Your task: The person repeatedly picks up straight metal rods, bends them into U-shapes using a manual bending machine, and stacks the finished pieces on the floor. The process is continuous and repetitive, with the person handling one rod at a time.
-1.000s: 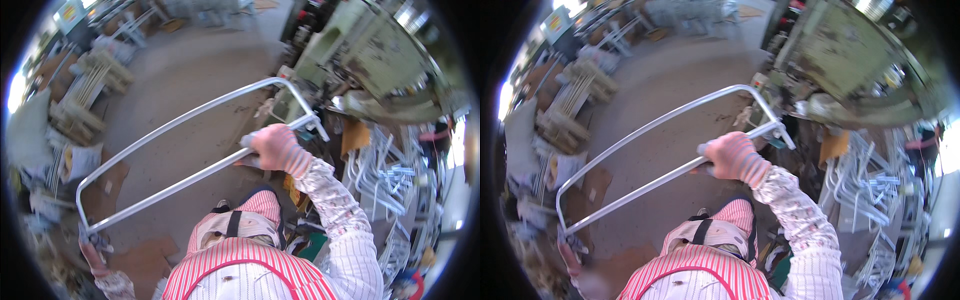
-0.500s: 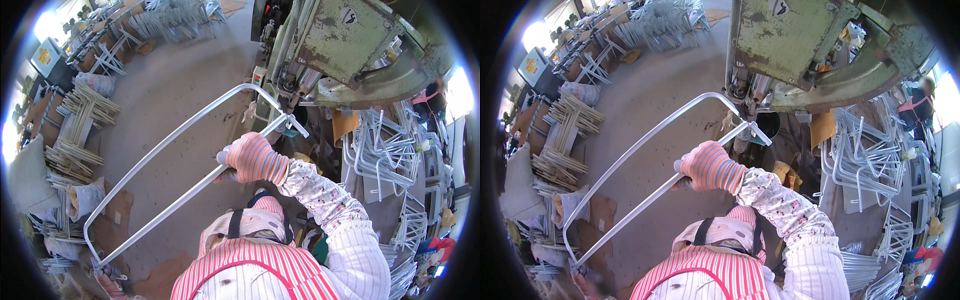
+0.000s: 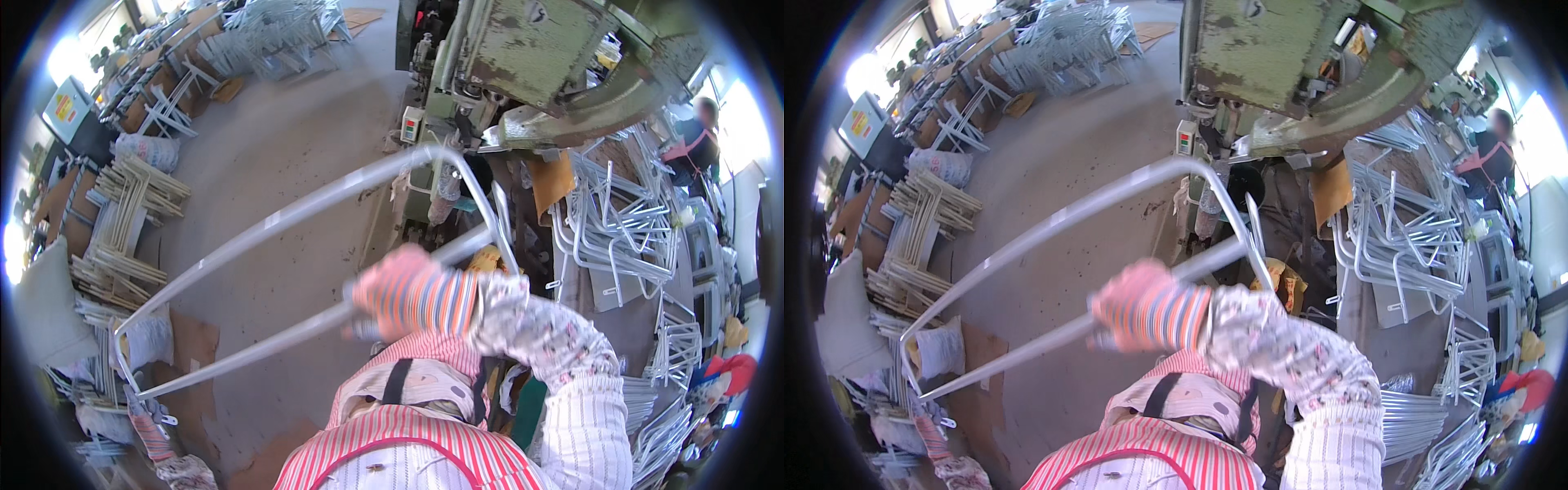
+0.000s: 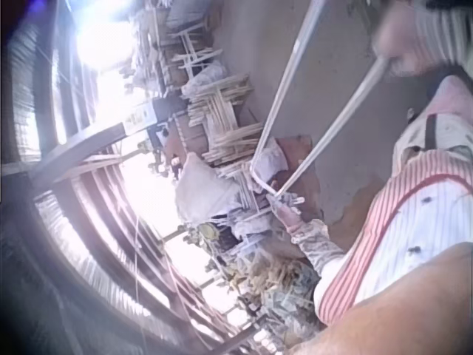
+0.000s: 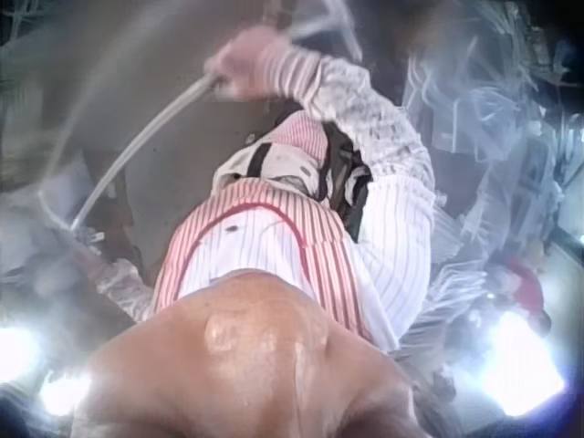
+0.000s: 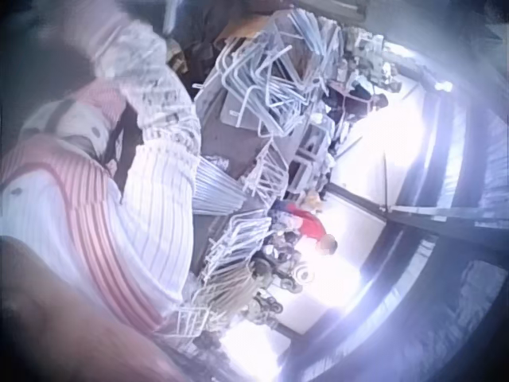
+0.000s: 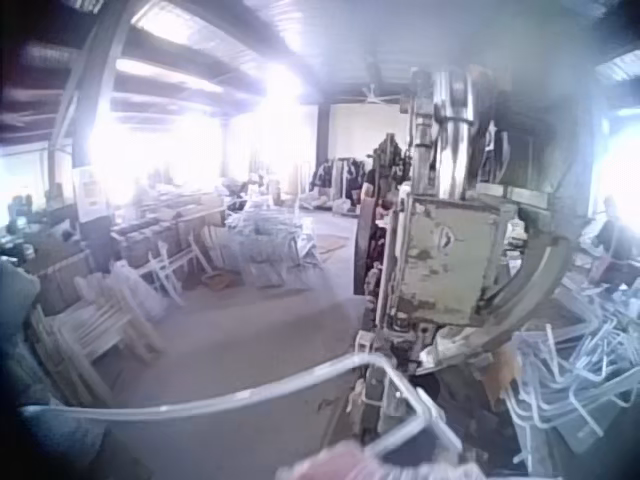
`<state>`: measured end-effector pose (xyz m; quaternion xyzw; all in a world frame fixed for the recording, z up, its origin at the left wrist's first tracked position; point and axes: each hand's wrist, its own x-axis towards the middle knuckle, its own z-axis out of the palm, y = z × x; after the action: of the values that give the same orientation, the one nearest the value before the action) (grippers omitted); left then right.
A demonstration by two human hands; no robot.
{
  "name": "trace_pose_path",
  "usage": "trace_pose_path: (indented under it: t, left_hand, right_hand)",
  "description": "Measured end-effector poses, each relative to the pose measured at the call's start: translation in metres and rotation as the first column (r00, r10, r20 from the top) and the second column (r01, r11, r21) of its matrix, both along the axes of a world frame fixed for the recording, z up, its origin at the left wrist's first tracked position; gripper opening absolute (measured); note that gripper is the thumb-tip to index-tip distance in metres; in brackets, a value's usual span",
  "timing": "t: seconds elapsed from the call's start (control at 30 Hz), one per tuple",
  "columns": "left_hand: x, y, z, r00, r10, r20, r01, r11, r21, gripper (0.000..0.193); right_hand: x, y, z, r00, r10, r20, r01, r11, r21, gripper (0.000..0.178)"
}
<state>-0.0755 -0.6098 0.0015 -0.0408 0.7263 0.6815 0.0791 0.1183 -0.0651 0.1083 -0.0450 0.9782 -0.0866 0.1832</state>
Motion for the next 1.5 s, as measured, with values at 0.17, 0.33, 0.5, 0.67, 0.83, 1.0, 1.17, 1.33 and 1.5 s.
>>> trace_pose_path:
  t: [0.17,0.33,0.5,0.67,0.83,1.0,1.17,1.33,1.5]
  left_hand:
    - [-0.005,0.115,-0.006,0.974,-0.227,0.020,0.216,0.890,-0.402,0.045]
    - [0.046,0.408,0.002,0.566,-0.814,0.129,0.816,0.575,0.050,0.030]
    - [0.085,0.567,0.040,0.361,-0.924,-0.127,0.929,0.344,0.136,0.029]
    - [0.046,0.637,0.004,0.320,-0.889,-0.327,0.945,0.277,0.173,0.016]
    - [0.068,0.659,0.025,0.330,-0.922,-0.204,0.930,0.281,0.238,0.008]
    - [0.067,0.666,0.010,0.450,-0.893,0.014,0.831,0.425,0.359,0.003]
    - [0.014,0.672,-0.082,0.207,-0.760,-0.616,0.902,0.392,-0.180,0.009]
    - [0.071,0.674,-0.020,0.524,-0.828,-0.199,0.852,0.512,0.113,0.013]
    - [0.064,0.685,-0.035,0.479,-0.860,-0.177,0.843,0.507,-0.179,0.022]
  right_hand:
    - [0.102,-0.033,-0.072,0.938,-0.186,0.291,0.332,0.723,-0.606,0.057]
    - [0.208,-0.014,-0.089,0.787,-0.614,-0.068,0.566,0.761,-0.316,0.055]
    - [0.256,0.013,-0.071,0.402,-0.863,-0.304,0.722,0.504,-0.475,0.059]
    - [0.248,0.054,-0.079,0.367,-0.888,-0.278,0.746,0.460,-0.482,0.058]
    - [0.251,0.087,-0.060,0.386,-0.894,-0.225,0.775,0.447,-0.446,0.058]
    - [0.250,0.107,-0.047,0.455,-0.865,-0.210,0.760,0.501,-0.414,0.055]
    - [0.244,0.107,-0.031,0.462,-0.862,-0.206,0.740,0.503,-0.446,0.054]
    - [0.257,0.107,-0.027,0.434,-0.883,-0.177,0.769,0.466,-0.439,0.055]
    - [0.254,0.104,-0.028,0.437,-0.882,-0.178,0.786,0.470,-0.402,0.054]
